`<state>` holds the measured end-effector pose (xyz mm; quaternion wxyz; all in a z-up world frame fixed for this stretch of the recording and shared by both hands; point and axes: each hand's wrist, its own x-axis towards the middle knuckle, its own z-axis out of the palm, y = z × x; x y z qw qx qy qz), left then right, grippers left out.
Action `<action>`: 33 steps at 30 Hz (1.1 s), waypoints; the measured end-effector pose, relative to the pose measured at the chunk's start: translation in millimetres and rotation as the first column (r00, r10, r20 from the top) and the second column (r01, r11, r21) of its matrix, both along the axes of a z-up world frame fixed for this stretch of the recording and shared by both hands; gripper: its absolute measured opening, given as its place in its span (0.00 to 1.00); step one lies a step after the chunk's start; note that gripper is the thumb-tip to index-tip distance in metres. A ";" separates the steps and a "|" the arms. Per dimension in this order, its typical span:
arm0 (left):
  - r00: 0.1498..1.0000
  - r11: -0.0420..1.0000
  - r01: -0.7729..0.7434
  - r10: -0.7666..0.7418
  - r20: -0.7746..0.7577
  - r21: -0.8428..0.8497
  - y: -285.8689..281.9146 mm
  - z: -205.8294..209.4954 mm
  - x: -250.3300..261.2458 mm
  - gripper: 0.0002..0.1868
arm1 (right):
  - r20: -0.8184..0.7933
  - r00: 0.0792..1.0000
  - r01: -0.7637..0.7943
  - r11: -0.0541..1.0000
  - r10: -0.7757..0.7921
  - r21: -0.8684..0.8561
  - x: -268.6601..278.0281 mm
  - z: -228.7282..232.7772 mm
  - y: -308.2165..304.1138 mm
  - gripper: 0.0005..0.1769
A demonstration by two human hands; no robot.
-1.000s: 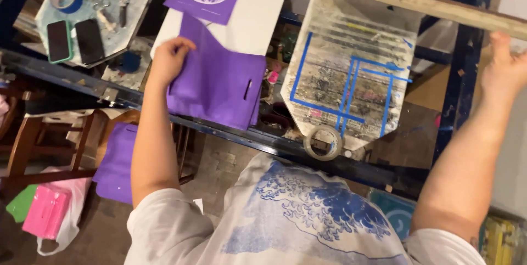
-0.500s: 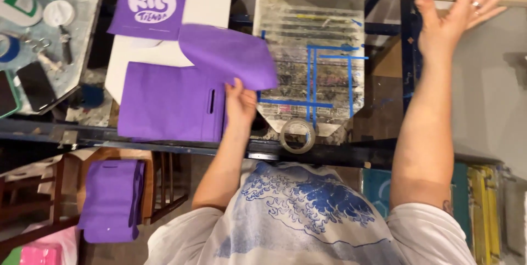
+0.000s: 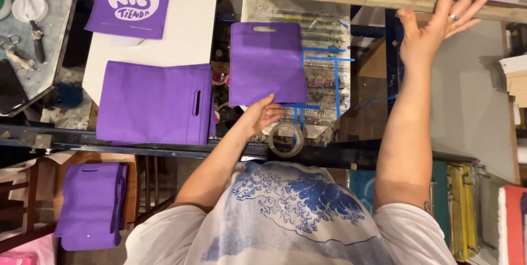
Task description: Screen printing a white logo onto purple tote bags using a manual screen press and squeegee.
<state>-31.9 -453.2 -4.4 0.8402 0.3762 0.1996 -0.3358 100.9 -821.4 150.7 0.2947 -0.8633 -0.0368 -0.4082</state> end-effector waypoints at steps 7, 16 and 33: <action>0.370 0.489 -0.765 -0.198 0.908 0.418 49.8 126.0 62.1 0.39 | 0.059 0.998 -0.013 1.000 0.013 -0.007 6.3 -24.2 -13.1 0.42; 0.054 0.355 -0.928 -0.178 0.983 0.116 61.4 161.0 119.9 0.16 | 0.386 0.922 -0.107 0.972 0.018 0.210 -32.2 -22.6 68.8 0.43; 0.193 0.129 -0.953 -0.440 0.877 0.274 77.5 177.2 129.0 0.13 | -0.965 0.235 0.141 0.986 -0.118 -0.086 14.5 -188.4 196.0 0.44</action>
